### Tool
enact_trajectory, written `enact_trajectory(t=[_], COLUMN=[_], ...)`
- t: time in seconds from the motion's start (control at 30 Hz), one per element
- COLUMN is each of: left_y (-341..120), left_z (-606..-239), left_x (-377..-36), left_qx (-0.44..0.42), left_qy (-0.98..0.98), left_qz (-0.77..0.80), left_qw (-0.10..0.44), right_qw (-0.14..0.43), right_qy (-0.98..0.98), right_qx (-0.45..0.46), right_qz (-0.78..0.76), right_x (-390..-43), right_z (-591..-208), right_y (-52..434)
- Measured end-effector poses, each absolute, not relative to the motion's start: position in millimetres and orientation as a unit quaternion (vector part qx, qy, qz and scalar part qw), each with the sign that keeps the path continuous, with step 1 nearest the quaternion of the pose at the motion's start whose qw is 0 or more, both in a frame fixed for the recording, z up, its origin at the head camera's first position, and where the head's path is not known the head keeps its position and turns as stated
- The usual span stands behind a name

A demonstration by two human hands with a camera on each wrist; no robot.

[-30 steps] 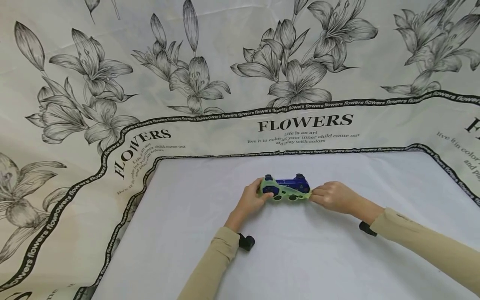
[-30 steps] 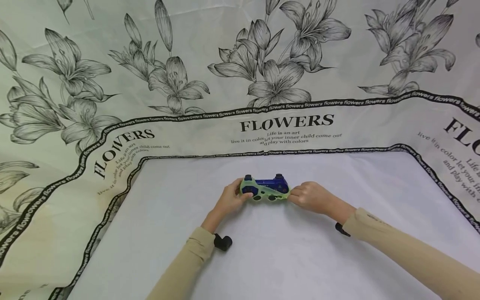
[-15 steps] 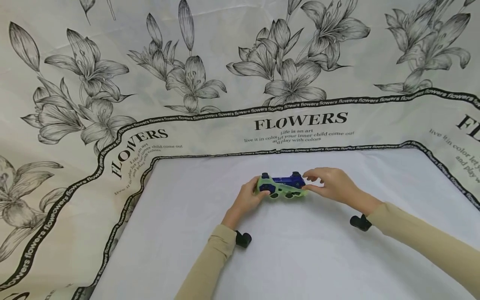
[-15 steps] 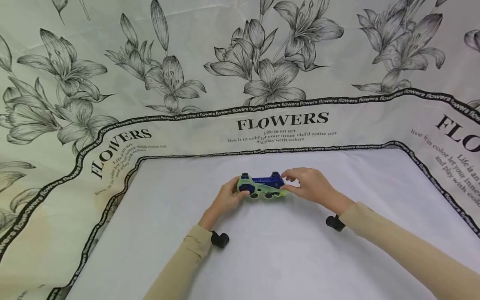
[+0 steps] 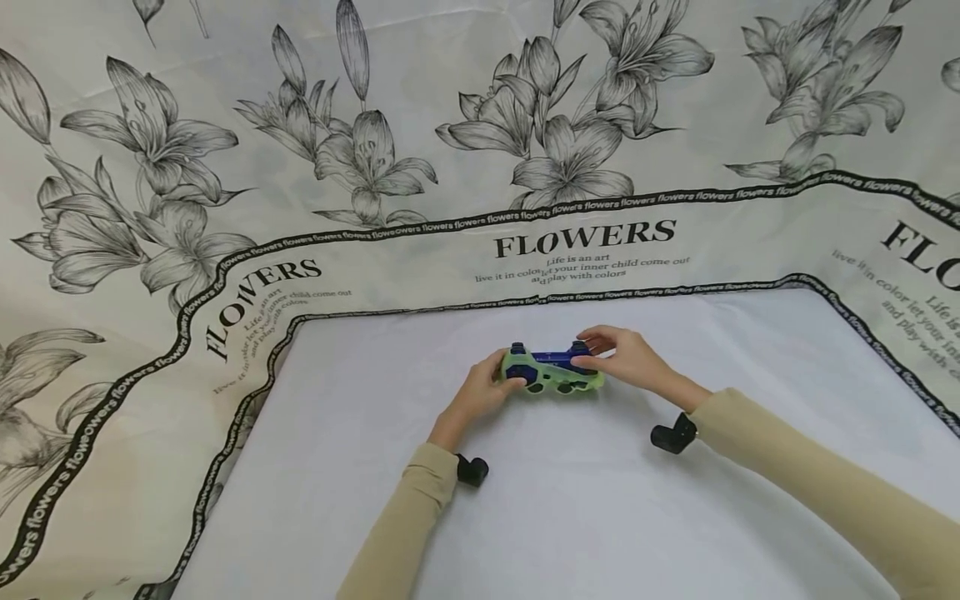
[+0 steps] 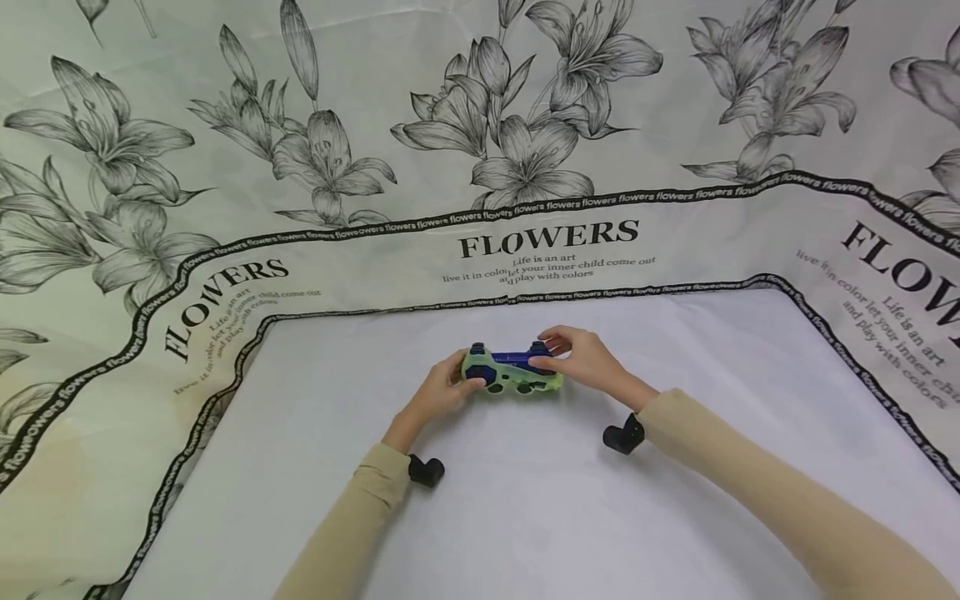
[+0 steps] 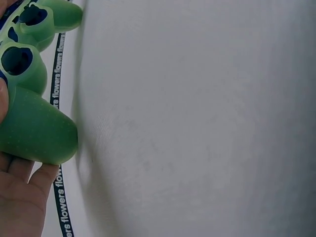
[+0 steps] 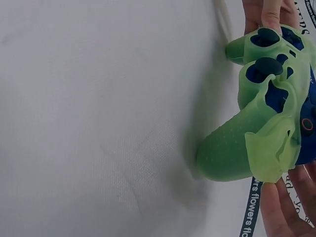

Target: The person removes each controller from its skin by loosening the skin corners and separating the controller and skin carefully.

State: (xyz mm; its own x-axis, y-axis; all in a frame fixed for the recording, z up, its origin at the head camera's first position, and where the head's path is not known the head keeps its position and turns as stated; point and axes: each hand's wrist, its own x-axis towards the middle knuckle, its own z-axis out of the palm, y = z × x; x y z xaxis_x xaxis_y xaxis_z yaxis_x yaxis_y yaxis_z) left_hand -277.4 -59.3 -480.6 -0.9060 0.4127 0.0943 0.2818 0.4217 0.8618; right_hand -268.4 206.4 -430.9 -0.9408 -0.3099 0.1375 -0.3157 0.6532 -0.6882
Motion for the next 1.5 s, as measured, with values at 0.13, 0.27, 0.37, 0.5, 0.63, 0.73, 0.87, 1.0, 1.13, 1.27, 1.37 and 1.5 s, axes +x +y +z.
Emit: enact_trajectory(t=[0.13, 0.27, 0.37, 0.5, 0.63, 0.73, 0.87, 1.0, 1.13, 1.27, 1.37, 1.5], left_y=[-60, -61, -62, -66, -71, -73, -74, -75, -74, -71, -68, -61], left_z=[-481, -482, -482, -478, -468, -457, -443, -430, -419, -409, -401, -392], left_x=[-278, -278, -277, -274, -271, -270, -271, -274, -280, -286, -290, -292], left_qx=[0.209, 0.204, 0.198, 0.189, 0.189, 0.201, 0.220, 0.242, 0.266, 0.301, 0.329, 0.360], left_qy=[0.834, 0.834, 0.837, 0.843, 0.858, 0.867, 0.871, 0.871, 0.871, 0.872, 0.875, 0.880], left_qz=[0.505, 0.507, 0.506, 0.498, 0.473, 0.451, 0.436, 0.426, 0.411, 0.383, 0.349, 0.298], left_qw=[0.077, 0.073, 0.068, 0.070, 0.067, 0.058, 0.053, 0.045, 0.046, 0.055, 0.063, 0.083], right_qw=[-0.025, -0.066, -0.103, -0.129, -0.130, -0.126, -0.122, -0.121, -0.121, -0.120, -0.120, -0.117], right_qy=[-0.912, -0.902, -0.885, -0.868, -0.862, -0.863, -0.865, -0.867, -0.868, -0.870, -0.871, -0.870], right_qx=[0.148, 0.115, 0.091, 0.078, 0.081, 0.083, 0.081, 0.075, 0.067, 0.059, 0.053, 0.052], right_qz=[0.382, 0.412, 0.445, 0.474, 0.483, 0.482, 0.480, 0.478, 0.477, 0.475, 0.474, 0.476], right_x=[-269, -273, -275, -276, -275, -273, -272, -271, -270, -268, -266, -263], right_z=[-430, -431, -433, -435, -435, -434, -433, -432, -431, -431, -432, -430], right_y=[205, 204, 203, 201, 199, 199, 199, 200, 201, 203, 204, 205])
